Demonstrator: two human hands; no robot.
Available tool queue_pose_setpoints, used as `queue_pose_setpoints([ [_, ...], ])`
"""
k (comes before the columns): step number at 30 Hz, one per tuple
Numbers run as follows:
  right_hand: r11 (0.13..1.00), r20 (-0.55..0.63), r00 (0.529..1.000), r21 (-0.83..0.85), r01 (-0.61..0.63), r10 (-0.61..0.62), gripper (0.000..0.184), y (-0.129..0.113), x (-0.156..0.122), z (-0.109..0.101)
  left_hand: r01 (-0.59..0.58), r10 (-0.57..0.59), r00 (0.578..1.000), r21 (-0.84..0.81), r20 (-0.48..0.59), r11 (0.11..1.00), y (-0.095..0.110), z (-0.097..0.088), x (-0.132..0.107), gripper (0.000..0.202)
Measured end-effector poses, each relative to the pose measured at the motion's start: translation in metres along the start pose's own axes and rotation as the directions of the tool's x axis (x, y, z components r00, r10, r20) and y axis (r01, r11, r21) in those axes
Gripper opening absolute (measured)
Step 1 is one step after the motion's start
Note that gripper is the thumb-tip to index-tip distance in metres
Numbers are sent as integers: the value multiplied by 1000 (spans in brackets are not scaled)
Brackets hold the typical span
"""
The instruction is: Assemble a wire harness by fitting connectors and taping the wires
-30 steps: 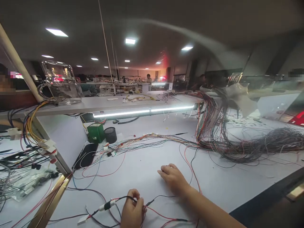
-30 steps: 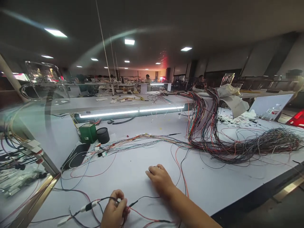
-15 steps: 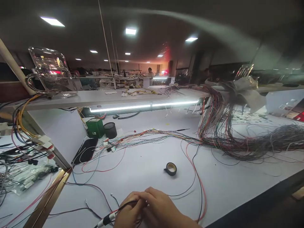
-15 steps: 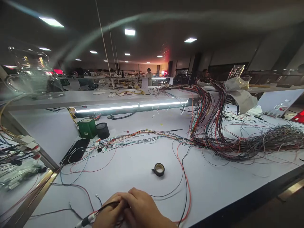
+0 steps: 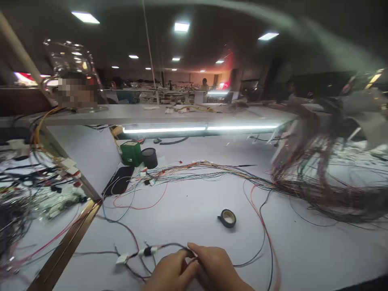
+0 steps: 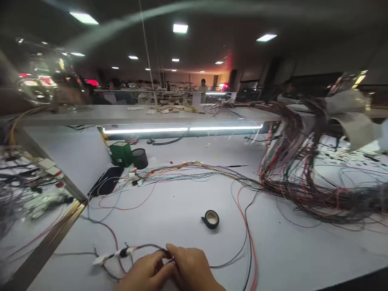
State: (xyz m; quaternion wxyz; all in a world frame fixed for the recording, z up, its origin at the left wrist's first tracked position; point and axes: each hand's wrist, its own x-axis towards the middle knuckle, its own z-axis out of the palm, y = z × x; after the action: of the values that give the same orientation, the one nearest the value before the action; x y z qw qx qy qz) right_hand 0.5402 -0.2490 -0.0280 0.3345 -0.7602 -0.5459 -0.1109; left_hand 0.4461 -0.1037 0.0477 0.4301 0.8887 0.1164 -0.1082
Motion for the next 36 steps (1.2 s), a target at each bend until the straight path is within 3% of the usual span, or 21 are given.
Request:
queue_pose_setpoints([
  [4, 998, 88, 995, -28, 50, -47, 35, -1, 0, -10, -73, 57, 996, 252, 69, 965, -1, -11, -8, 26],
  [7, 989, 148, 982, -72, 133, -122, 33, 3, -4, -10, -76, 73, 997, 461, 24, 884, -16, -28, -15, 28],
  [10, 981, 177, 974, -102, 163, -144, 31, 5, -10, -9, -5, 43, 998, 599, -49, 801, -38, -51, -27, 29],
  [17, 983, 219, 975, -172, 68, -29, 35, 7, -12, -12, 98, 27, 989, 769, -148, 631, -89, -115, -57, 37],
  [21, 983, 249, 968, -183, 21, 26, 36, 3, -9, -13, 62, 29, 993, 716, -115, 695, -105, -134, -71, 38],
  [24, 980, 273, 952, -180, -88, 136, 39, -3, -6, -14, 32, 20, 997, 595, -79, 803, -112, -132, -79, 40],
  [26, 970, 291, 933, -175, -166, 212, 40, -8, -4, -17, 37, 47, 990, 564, -134, 825, -113, -124, -82, 43],
  [29, 947, 313, 899, -195, -254, 306, 40, -15, 2, -19, 45, 218, 924, 656, -315, 754, -103, -105, -83, 43],
  [30, 938, 324, 885, -208, -278, 334, 41, -16, 4, -20, 7, 301, 899, 697, -319, 717, -97, -96, -82, 42],
  [31, 928, 336, 871, -222, -298, 359, 41, -17, 6, -20, -64, 375, 887, 731, -270, 679, -90, -87, -81, 41],
  [33, 917, 382, 838, -240, -317, 390, 41, -16, 9, -19, -267, 465, 882, 735, -74, 623, -75, -68, -76, 42],
  [35, 917, 437, 807, -239, -321, 396, 41, -14, 13, -18, -408, 470, 877, 675, 102, 615, -65, -52, -71, 49],
  [36, 917, 456, 796, -234, -324, 398, 40, -14, 14, -18, -415, 443, 886, 655, 134, 632, -62, -46, -70, 53],
])
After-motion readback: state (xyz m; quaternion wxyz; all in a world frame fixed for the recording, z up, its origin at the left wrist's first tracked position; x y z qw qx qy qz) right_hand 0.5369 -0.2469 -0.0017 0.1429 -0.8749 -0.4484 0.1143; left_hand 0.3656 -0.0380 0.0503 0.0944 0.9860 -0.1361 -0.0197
